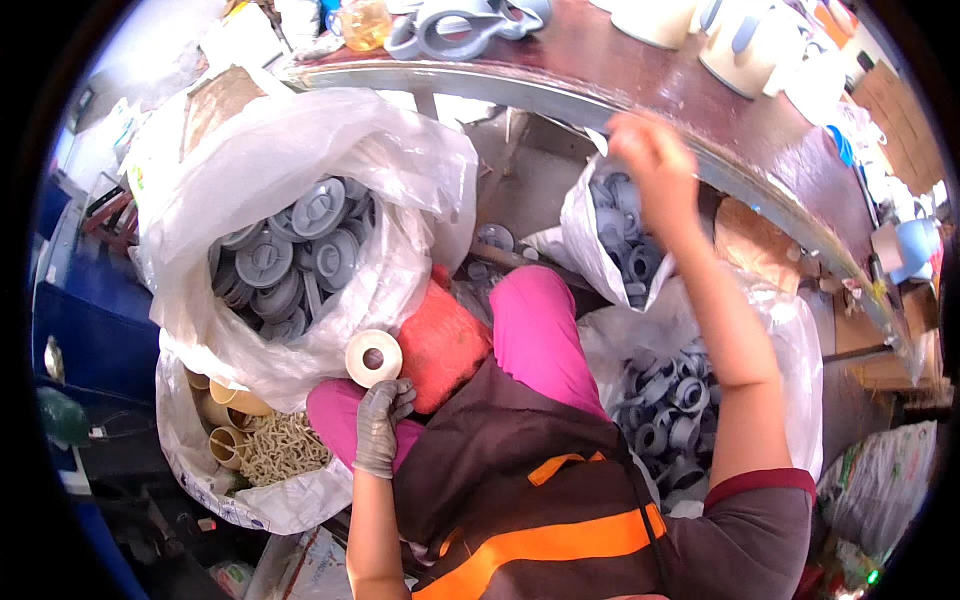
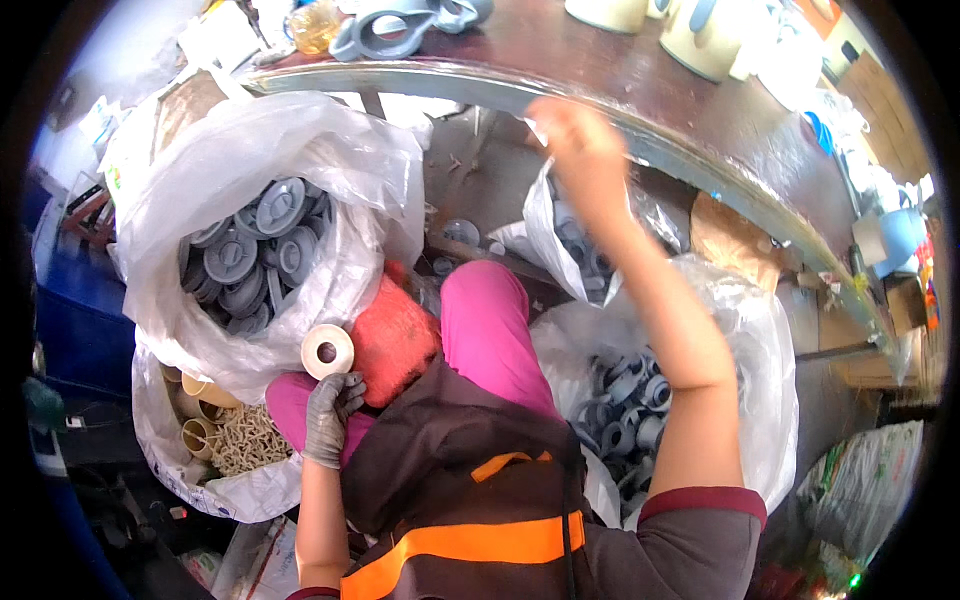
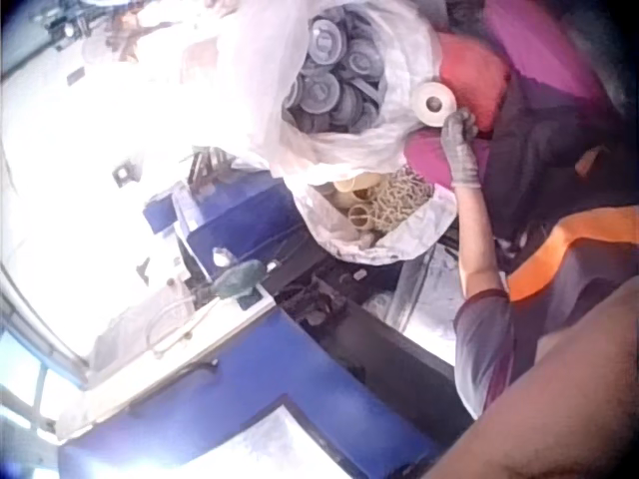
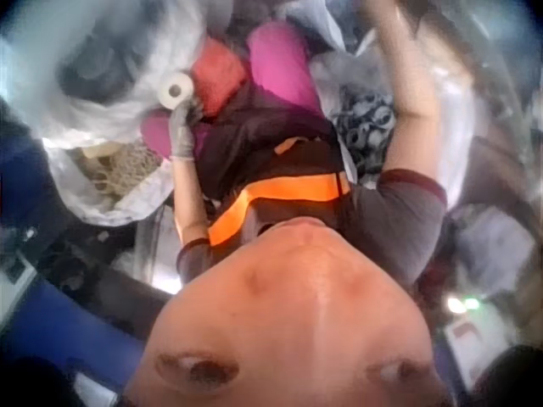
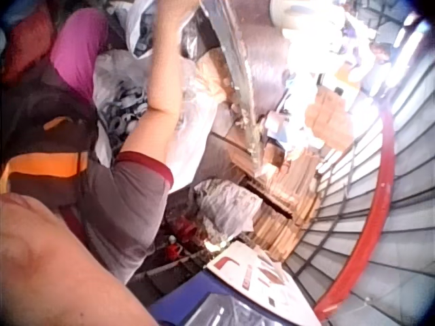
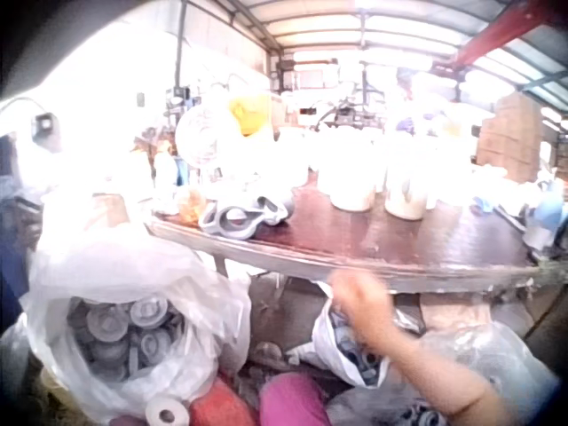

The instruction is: The person assembles carafes by picking up a beige pitcher body, fitting a blue lid with a handle onto the top, and pressing it down firmly by hand to secure it.

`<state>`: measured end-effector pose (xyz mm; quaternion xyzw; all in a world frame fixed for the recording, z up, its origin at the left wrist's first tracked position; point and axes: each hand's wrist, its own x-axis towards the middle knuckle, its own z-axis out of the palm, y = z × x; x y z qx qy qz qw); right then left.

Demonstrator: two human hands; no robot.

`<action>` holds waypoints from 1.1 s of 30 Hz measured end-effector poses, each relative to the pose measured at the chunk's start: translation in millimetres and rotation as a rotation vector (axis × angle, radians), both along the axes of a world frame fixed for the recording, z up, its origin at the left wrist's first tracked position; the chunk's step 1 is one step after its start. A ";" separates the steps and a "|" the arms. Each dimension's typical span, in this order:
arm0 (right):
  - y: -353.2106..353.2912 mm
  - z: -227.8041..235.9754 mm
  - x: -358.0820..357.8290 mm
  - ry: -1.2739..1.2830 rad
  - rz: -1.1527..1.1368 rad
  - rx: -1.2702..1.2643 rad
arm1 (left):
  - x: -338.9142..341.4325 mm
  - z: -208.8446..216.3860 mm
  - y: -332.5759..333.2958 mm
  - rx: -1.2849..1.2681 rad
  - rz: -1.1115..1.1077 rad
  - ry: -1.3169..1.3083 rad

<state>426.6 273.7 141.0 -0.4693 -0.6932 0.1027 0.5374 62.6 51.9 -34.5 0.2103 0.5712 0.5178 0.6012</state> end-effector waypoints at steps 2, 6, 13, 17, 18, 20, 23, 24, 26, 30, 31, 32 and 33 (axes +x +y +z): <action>-48.8 -47.0 -20.5 -0.117 0.212 0.018 | -2.3 -14.5 0.9 -0.044 -0.041 -0.021; -134.0 -143.1 -2.8 -0.208 0.257 -0.279 | -12.0 -31.1 -3.7 -0.015 -0.060 -0.105; -219.9 -197.7 185.8 -1.067 -0.652 -0.892 | -6.4 -31.7 -1.7 0.008 -0.177 -0.048; -235.5 -164.6 257.6 -1.555 -1.014 -1.369 | -5.8 -31.0 0.8 0.034 -0.188 -0.050; -236.0 -156.9 264.0 -1.644 -0.986 -1.455 | -7.5 -28.4 -0.9 0.037 -0.193 -0.023; -261.1 -194.6 347.9 -1.626 -1.054 -1.246 | -6.1 -25.2 -1.3 0.048 -0.211 0.026; -255.2 -199.5 362.6 -1.383 -0.914 -1.328 | -8.1 -25.3 -3.9 0.038 -0.197 0.022; -261.1 -207.9 362.8 -1.316 -0.828 -1.257 | -7.3 -25.7 -3.8 0.027 -0.197 0.022; -263.1 -208.9 338.2 -1.254 -0.669 -1.085 | -7.1 -28.7 -4.9 0.018 -0.203 0.027; -294.6 -175.8 237.3 -0.993 -0.520 -0.988 | -2.5 -33.5 -0.4 0.005 -0.240 0.086; -287.4 -162.6 215.2 -0.922 -0.492 -0.968 | -1.9 -34.7 2.5 0.010 -0.271 0.096; -279.7 -152.2 191.0 -0.843 -0.469 -0.950 | -3.9 -37.5 4.8 0.017 -0.307 0.111; -267.5 -146.0 166.8 -0.797 -0.424 -0.911 | -4.5 -42.8 9.8 -0.032 -0.296 0.071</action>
